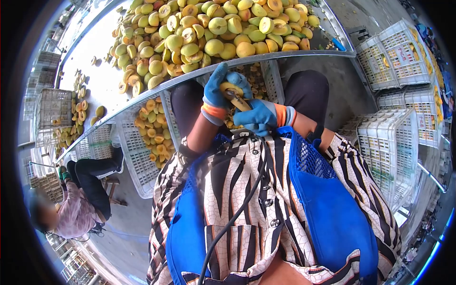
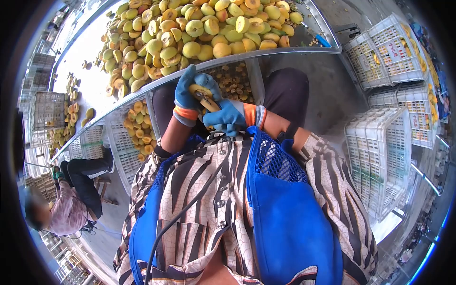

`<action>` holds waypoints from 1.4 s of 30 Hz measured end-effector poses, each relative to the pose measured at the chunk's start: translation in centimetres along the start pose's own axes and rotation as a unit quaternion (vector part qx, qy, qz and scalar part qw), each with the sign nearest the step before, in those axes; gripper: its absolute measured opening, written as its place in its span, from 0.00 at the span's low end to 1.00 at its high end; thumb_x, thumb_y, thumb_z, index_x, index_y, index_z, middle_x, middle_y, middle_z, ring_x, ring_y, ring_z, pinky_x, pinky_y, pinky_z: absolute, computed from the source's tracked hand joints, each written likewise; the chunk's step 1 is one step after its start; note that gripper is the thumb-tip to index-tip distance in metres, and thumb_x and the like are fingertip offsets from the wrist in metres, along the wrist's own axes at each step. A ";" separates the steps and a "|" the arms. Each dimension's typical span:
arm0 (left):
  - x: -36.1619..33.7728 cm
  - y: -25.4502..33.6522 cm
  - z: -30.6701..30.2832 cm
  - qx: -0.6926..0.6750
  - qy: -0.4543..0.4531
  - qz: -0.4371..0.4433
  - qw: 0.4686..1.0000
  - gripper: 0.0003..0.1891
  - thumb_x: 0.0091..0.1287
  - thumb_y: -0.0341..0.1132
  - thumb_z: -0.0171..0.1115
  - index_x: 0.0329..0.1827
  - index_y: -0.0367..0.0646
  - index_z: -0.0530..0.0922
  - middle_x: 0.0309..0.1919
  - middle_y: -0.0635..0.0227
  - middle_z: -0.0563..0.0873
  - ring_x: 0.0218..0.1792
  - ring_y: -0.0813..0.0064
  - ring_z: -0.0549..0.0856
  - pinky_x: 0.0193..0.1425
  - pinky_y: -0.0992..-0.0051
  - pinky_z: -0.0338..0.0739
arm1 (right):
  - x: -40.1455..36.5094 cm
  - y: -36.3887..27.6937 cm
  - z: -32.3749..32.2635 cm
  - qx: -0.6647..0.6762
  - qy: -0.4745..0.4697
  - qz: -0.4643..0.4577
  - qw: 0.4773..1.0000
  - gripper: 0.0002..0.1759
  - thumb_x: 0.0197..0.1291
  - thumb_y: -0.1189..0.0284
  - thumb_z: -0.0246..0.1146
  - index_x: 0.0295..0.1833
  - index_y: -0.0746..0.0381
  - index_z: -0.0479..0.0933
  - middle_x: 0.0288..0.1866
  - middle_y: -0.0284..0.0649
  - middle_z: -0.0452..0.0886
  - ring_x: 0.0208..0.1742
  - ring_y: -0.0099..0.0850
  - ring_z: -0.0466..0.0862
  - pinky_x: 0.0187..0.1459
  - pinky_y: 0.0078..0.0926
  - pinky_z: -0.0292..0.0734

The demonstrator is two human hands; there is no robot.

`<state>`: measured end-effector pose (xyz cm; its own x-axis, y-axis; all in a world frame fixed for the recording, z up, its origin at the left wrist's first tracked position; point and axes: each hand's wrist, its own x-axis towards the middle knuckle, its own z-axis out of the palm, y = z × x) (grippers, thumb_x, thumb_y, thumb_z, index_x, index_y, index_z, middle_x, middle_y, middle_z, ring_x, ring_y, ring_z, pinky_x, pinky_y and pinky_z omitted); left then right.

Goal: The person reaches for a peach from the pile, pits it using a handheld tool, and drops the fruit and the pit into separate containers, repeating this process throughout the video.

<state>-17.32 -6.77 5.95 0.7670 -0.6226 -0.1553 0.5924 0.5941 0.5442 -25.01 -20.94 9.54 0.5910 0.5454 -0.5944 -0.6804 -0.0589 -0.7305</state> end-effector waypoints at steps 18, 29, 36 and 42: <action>-0.2 -0.6 -0.9 -0.027 -0.008 -0.054 0.998 0.21 0.71 0.50 0.50 0.29 0.44 0.80 0.27 0.64 0.82 0.27 0.61 0.81 0.35 0.68 0.77 | -1.6 0.9 -2.5 0.088 -0.161 0.042 0.982 0.06 0.61 0.70 0.62 0.37 0.60 0.73 0.14 0.28 0.66 0.08 0.16 0.61 0.07 0.16 0.53; -12.4 12.9 -9.7 0.255 0.330 0.364 0.833 0.21 0.73 0.46 0.47 0.42 0.33 0.77 0.38 0.54 0.83 0.39 0.57 0.83 0.44 0.58 0.81 | 2.7 1.3 -4.7 -0.625 0.281 -0.154 0.712 0.17 0.60 0.59 0.61 0.44 0.62 0.72 0.33 0.52 0.83 0.35 0.50 0.84 0.36 0.46 0.77; -18.5 11.9 -13.8 0.224 0.386 0.334 0.830 0.21 0.73 0.47 0.48 0.39 0.36 0.80 0.35 0.61 0.84 0.34 0.66 0.84 0.39 0.67 0.82 | 4.5 0.7 -5.4 -0.645 0.265 -0.123 0.707 0.16 0.60 0.60 0.61 0.44 0.62 0.72 0.33 0.52 0.82 0.34 0.51 0.82 0.35 0.45 0.75; -12.8 9.1 -4.8 0.444 0.225 0.258 0.828 0.18 0.64 0.25 0.60 0.58 0.35 0.76 0.44 0.60 0.84 0.40 0.74 0.85 0.41 0.75 0.81 | 5.7 -0.1 -3.5 -0.472 0.259 -0.176 0.824 0.20 0.59 0.56 0.62 0.47 0.61 0.75 0.35 0.55 0.82 0.39 0.54 0.82 0.40 0.45 0.75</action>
<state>-20.57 9.05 8.94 0.9941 -0.0323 0.1039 -0.1043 -0.0113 0.9945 -20.06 -20.75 5.07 0.9517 0.2521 -0.1754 0.0685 -0.7310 -0.6789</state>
